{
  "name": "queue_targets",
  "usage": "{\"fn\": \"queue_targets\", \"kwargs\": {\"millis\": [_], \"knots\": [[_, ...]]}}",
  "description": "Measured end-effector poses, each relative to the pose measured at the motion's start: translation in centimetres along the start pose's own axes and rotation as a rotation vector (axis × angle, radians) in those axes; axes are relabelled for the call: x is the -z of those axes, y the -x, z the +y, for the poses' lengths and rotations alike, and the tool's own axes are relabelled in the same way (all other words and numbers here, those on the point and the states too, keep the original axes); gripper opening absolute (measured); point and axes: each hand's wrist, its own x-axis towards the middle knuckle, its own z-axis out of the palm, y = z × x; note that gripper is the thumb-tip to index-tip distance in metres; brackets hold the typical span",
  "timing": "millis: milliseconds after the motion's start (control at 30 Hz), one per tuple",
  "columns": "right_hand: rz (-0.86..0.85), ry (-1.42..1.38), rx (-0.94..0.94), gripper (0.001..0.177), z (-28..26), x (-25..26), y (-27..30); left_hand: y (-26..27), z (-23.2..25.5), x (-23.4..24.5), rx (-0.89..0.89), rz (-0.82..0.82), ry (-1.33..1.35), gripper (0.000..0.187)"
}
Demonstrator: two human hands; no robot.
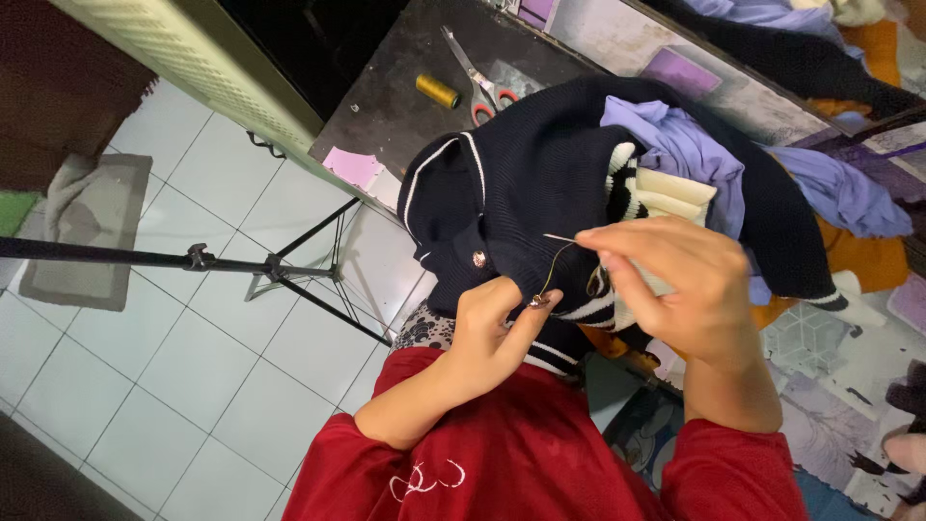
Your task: The person sews a button onto a black knitted garment using a needle and thread. They repeatedly pass the needle through the button and fabric, pull the thread tight, and then use scissors to cut the thread. Finally, they adjust the garment to check the button placement.
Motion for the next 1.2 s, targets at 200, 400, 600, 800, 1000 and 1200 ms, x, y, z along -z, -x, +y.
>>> {"fn": "queue_targets", "kwargs": {"millis": [200,400,600,800,1000,1200], "knots": [[0.239,-0.377,-0.217,0.013,-0.8,1.3,1.2,0.2,-0.2,0.2,-0.129,-0.001,0.016,0.013],[0.102,-0.297,-0.041,0.012,-1.6,1.6,1.3,0.5,-0.8,-0.1,-0.104,-0.052,-0.032,0.005],[0.057,-0.232,0.137,0.018,-1.7,1.0,0.6,0.6,-1.2,-0.2,-0.209,-0.071,-0.086,0.013],[0.064,-0.097,0.185,0.017,-2.7,1.8,1.1,0.8,-1.7,-0.2,-0.244,-0.076,-0.081,0.011],[0.017,-0.05,0.308,0.02,-2.4,2.0,1.0,1.2,-2.6,-0.5,-0.229,-0.075,-0.024,0.012],[0.037,-0.064,0.32,0.017,-1.7,1.5,0.9,1.7,-2.8,-1.7,0.047,-0.08,0.15,0.038]]}}
